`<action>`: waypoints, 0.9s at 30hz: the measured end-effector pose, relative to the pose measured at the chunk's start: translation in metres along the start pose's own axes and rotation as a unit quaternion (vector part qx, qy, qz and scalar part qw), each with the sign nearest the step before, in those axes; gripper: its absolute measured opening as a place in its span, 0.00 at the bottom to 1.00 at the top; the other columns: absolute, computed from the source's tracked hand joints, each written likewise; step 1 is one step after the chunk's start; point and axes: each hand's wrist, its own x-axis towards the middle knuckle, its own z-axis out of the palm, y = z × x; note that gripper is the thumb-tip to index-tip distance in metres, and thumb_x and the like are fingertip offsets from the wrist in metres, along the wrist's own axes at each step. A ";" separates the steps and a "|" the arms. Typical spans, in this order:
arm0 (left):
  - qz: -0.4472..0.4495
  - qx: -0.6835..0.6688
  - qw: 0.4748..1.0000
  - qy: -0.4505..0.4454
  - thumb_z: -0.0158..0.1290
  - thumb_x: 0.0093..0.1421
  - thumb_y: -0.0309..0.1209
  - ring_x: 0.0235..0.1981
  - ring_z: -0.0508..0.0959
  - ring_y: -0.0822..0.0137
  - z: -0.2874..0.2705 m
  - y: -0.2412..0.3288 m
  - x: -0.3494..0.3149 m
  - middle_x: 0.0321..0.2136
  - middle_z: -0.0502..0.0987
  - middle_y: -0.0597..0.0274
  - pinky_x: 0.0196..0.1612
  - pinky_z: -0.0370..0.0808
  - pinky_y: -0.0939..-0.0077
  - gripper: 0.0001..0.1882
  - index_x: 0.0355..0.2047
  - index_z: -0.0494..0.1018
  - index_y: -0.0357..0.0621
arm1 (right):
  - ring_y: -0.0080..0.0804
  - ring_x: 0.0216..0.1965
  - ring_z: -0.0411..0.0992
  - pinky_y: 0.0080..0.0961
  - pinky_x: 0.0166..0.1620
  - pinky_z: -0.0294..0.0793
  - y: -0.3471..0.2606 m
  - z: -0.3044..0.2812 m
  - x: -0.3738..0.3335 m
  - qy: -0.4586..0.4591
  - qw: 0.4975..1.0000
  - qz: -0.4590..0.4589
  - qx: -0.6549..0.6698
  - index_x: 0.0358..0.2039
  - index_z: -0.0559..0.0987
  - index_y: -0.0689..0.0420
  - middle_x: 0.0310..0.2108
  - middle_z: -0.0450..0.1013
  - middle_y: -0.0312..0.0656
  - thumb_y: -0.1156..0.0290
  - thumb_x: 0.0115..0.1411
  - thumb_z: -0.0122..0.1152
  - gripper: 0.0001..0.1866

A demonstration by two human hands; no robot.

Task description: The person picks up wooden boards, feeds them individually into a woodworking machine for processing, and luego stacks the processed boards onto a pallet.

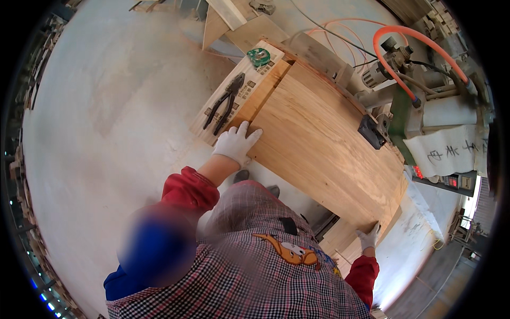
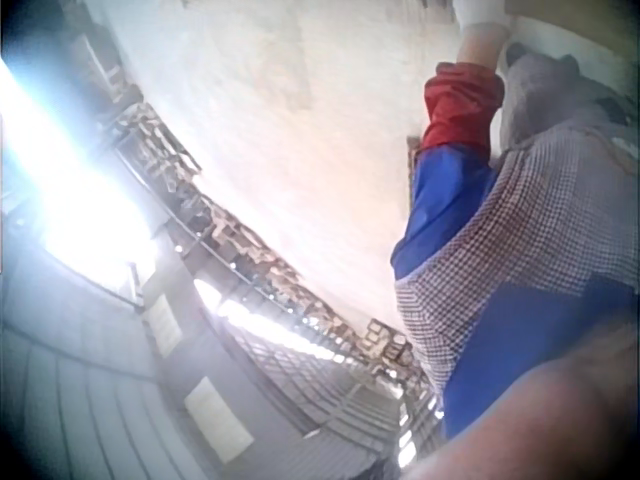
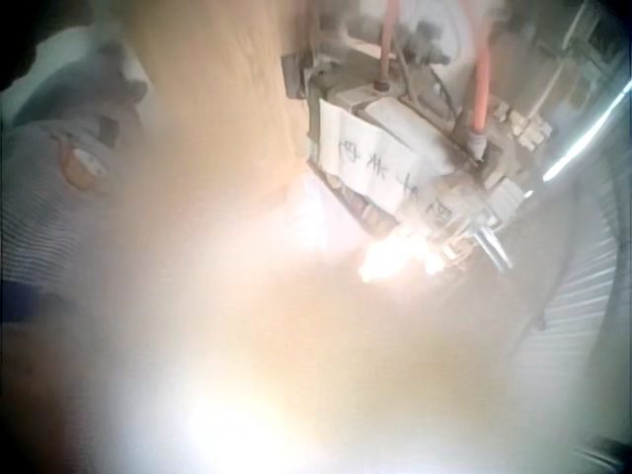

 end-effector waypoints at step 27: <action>0.018 -0.077 0.997 0.017 0.66 0.40 0.36 0.43 0.73 0.53 0.007 -0.023 0.001 0.56 0.62 0.48 0.41 0.75 0.63 0.41 0.57 0.64 0.59 | 0.45 0.66 0.46 0.30 0.65 0.52 -0.006 -0.006 0.010 -0.090 0.995 0.033 -0.031 0.66 0.40 0.65 0.65 0.42 0.54 0.67 0.36 0.77 0.65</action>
